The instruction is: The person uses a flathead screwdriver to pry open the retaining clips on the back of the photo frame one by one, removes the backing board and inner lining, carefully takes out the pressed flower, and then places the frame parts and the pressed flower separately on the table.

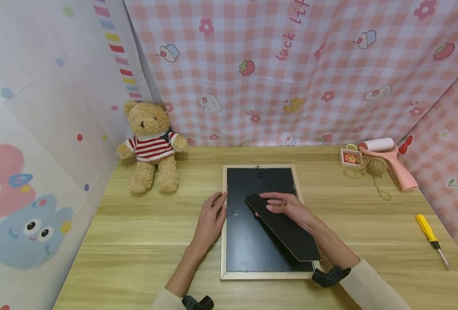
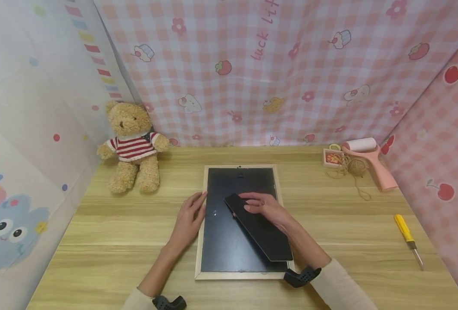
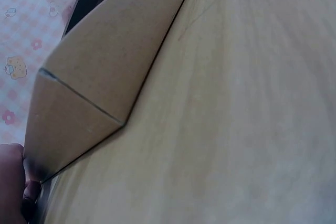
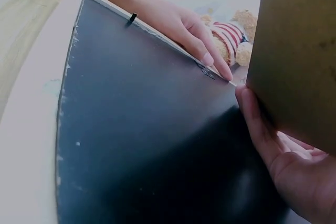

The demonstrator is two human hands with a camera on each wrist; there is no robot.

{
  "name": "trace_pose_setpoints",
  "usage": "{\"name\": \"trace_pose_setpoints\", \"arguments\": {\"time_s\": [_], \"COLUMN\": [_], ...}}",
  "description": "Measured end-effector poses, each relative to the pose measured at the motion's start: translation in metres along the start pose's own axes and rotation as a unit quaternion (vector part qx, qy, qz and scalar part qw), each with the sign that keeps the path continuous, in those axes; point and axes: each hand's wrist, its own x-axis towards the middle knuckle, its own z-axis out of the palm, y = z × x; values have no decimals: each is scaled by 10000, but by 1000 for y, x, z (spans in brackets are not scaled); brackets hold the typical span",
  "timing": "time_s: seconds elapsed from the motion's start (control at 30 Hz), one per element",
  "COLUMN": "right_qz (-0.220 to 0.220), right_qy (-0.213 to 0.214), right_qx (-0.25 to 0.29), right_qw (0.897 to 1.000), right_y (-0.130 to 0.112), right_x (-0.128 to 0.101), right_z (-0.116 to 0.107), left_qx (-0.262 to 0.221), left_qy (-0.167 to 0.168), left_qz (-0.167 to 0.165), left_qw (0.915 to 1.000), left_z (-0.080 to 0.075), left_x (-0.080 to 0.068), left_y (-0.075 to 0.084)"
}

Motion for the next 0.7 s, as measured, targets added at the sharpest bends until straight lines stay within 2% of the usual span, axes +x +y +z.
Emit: {"name": "trace_pose_setpoints", "arguments": {"time_s": [0.13, 0.3, 0.7], "right_qz": [0, -136, -296], "right_qy": [-95, -97, -160], "right_qx": [94, -104, -177], "right_qw": [9999, 9998, 9993], "right_y": [2, 4, 4], "right_x": [0, 1, 4], "right_z": [-1, -3, -6], "left_qx": [-39, -115, -287], "left_qy": [-24, -23, -5], "left_qz": [-78, -159, -188], "left_qw": [10000, 9998, 9994], "left_z": [0, 0, 0], "left_x": [-2, -3, -1], "left_y": [0, -1, 0]}}
